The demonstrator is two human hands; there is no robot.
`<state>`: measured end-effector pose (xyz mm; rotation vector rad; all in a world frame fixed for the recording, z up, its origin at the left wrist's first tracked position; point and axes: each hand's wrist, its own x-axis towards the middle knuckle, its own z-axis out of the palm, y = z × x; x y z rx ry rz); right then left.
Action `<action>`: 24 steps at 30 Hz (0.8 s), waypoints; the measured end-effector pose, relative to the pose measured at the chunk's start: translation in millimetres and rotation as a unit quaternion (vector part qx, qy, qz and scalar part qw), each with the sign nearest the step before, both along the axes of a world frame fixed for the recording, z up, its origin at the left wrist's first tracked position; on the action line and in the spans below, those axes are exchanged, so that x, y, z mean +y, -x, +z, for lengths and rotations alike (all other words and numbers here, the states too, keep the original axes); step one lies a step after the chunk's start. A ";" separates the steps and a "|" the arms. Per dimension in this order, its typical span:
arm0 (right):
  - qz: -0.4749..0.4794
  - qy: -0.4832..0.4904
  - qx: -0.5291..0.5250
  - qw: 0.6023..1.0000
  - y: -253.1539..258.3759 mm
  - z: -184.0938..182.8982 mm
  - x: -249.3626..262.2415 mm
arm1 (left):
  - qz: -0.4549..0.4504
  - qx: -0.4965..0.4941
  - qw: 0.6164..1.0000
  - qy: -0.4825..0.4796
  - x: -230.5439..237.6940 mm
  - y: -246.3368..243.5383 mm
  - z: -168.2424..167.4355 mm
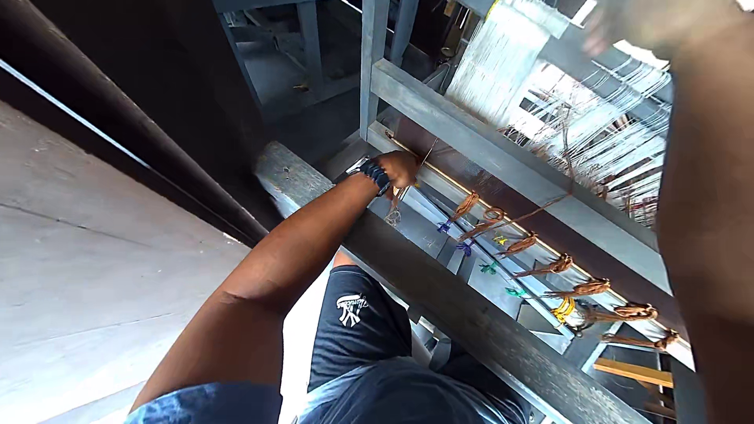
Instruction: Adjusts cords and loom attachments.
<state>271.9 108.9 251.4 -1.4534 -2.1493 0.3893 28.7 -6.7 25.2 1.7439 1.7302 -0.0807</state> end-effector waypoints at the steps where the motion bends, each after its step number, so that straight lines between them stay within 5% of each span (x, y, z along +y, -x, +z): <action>1: 0.003 0.030 -0.048 0.998 8.0 -10.3 -3.1 | 0.009 0.001 1.000 -0.003 4.4 -3.2 -2.3; 7: 0.084 0.193 -0.217 0.953 55.5 -94.4 17.8 | 0.085 -0.032 0.994 -0.052 10.4 -20.3 -25.7; 13: 0.113 0.221 -0.356 0.901 96.6 -133.7 36.3 | 0.093 -0.116 0.988 -0.046 15.3 -8.3 -32.3; 19: -0.056 0.333 -0.177 0.925 112.5 -139.9 -1.4 | 0.045 -0.081 0.994 -0.054 18.8 3.1 -31.8; 24: -0.009 0.369 -0.119 0.922 105.5 -137.9 -9.2 | -0.023 -0.019 0.995 -0.096 19.8 9.6 -29.9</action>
